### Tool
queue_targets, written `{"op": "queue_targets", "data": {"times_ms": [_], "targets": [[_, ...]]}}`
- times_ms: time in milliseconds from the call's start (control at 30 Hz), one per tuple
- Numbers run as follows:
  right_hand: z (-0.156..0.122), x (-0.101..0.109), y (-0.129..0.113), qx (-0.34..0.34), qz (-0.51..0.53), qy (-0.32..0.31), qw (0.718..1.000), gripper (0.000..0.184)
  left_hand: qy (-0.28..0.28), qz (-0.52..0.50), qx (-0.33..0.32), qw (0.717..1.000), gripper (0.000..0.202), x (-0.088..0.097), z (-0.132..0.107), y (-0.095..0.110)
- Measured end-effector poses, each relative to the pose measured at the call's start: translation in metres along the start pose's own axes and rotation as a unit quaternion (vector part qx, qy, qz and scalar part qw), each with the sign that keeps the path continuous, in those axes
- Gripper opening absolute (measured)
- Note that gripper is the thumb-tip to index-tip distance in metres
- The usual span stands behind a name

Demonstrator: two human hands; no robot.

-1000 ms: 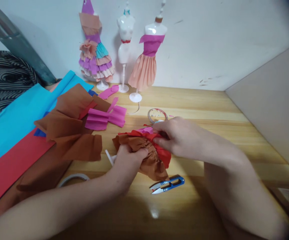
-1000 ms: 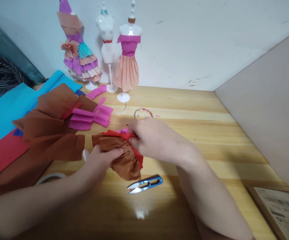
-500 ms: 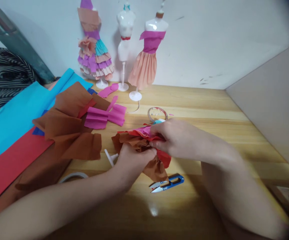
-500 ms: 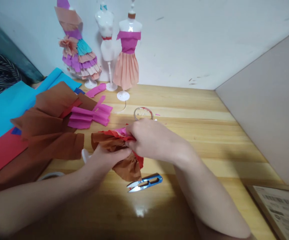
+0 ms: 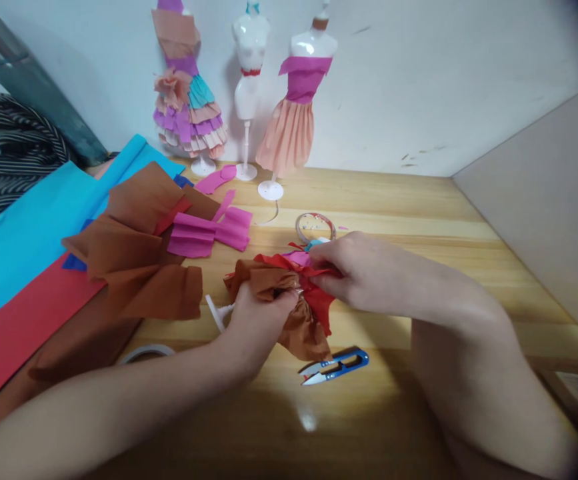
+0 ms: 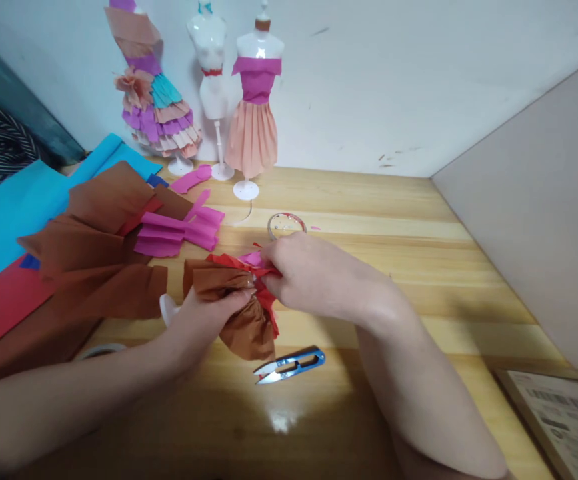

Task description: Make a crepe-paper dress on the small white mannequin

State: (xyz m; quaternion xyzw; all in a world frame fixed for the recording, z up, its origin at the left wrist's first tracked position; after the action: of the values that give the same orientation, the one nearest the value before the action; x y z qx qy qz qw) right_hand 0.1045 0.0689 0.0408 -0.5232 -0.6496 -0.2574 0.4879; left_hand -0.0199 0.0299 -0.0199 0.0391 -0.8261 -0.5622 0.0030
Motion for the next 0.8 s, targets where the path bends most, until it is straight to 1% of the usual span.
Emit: {"op": "queue_targets", "data": {"times_ms": [67,133,300,533,633,700,800], "targets": [[-0.0002,-0.0002,0.0011,0.000,-0.001,-0.003,1.000,0.015,-0.005,0.016,0.001,1.000,0.014,0.0009,0.0005,-0.0013],[-0.0002,-0.0004,0.0016,0.005,-0.001,0.001,1.000,0.014,-0.013,0.018,-0.006,1.000,0.015,0.0017,0.0002,-0.0016],[0.0004,-0.0019,0.0012,0.014,-0.002,0.001,1.000,0.013,-0.005,0.037,-0.021,0.999,0.014,0.0052,-0.0003,-0.0001],[0.0004,-0.0023,0.0011,0.019,0.002,-0.001,1.000,0.014,-0.020,0.005,0.006,1.000,0.013,0.0038,0.0003,-0.0070],[0.0008,-0.0024,0.0011,0.029,0.010,0.006,1.000,0.014,-0.022,0.029,0.003,0.999,0.012,0.0049,0.0000,-0.0078],[0.0003,-0.0011,0.0004,0.032,0.022,0.012,0.999,0.017,-0.011,0.049,0.007,0.999,0.011,0.0061,-0.0014,-0.0067],[-0.0021,0.0002,0.0004,0.005,0.029,-0.005,1.000,0.038,0.005,0.027,0.019,0.999,0.015,0.0052,-0.0043,-0.0050]]}}
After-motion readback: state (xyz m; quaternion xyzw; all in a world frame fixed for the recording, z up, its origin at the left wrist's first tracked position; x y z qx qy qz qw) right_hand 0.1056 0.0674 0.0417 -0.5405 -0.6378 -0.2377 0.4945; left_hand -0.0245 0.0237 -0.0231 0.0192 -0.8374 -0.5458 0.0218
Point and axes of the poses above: each hand's wrist, its own z-axis towards the middle knuckle, its own x-axis out of the back of the hand, y = z × x, the point moved 5 cm from there along z, towards the middle knuckle, and after that the axes turned 7 degrees about -x, right-handed, at the moved point
